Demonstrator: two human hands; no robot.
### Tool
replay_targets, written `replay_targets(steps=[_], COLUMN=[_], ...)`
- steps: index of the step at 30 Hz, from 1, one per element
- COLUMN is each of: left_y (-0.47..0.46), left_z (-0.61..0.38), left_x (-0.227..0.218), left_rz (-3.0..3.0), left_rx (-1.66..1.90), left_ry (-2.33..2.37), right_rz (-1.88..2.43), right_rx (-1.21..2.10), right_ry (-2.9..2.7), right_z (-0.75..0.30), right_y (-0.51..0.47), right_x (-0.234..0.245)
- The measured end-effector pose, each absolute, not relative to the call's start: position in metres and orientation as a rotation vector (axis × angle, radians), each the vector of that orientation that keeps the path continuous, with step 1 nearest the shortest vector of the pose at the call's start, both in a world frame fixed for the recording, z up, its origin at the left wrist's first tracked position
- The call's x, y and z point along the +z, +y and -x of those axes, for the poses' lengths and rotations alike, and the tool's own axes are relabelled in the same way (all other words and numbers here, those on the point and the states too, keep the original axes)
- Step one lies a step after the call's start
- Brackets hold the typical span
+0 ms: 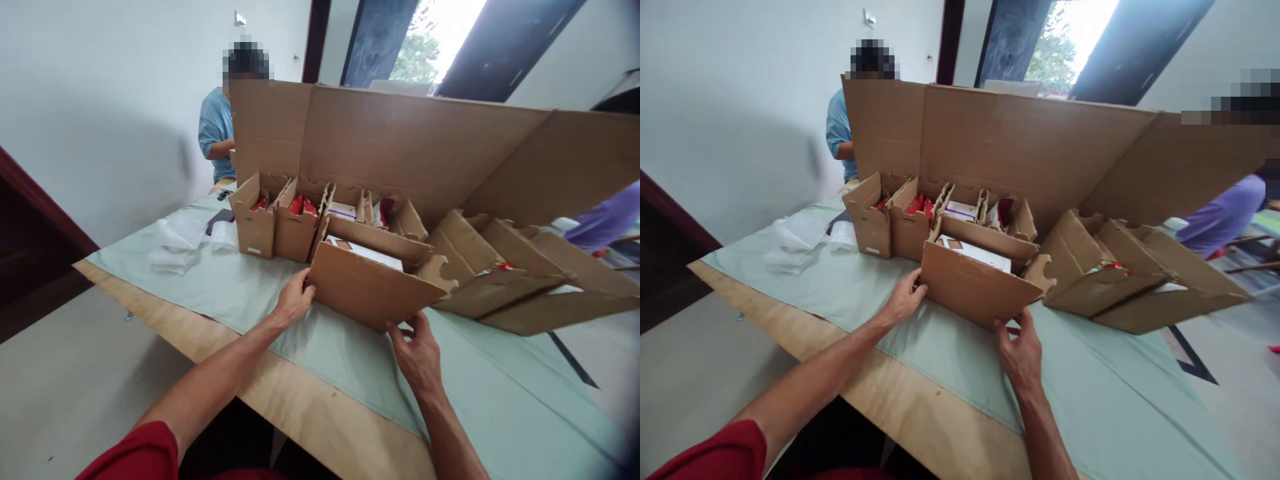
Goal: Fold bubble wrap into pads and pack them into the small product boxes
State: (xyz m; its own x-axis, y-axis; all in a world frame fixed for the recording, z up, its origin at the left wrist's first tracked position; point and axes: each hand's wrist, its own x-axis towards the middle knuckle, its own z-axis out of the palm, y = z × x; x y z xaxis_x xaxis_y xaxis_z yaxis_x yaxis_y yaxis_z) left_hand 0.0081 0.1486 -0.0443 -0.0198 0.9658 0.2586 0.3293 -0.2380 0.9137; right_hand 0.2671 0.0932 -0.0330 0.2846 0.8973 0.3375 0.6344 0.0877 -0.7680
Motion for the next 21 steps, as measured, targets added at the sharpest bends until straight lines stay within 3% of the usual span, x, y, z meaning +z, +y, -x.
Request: replay_targets(steps=[6, 15, 21], left_y=[0.138, 0.167, 0.207], left_z=[0.007, 0.165, 0.204], left_x=[-0.047, -0.028, -0.027], left_rz=[-1.709, -1.647, -1.501], left_rx=[1.271, 1.397, 1.450], left_ry=[1.516, 2.061, 2.176], right_rz=[1.845, 1.895, 1.906], right_rx=[0.397, 0.382, 0.420], right_ry=[-1.499, -1.552, -1.553], right_z=[-0.277, -0.279, -0.277], right_y=[0.088, 0.092, 0.092], right_x=[-0.058, -0.057, -0.052])
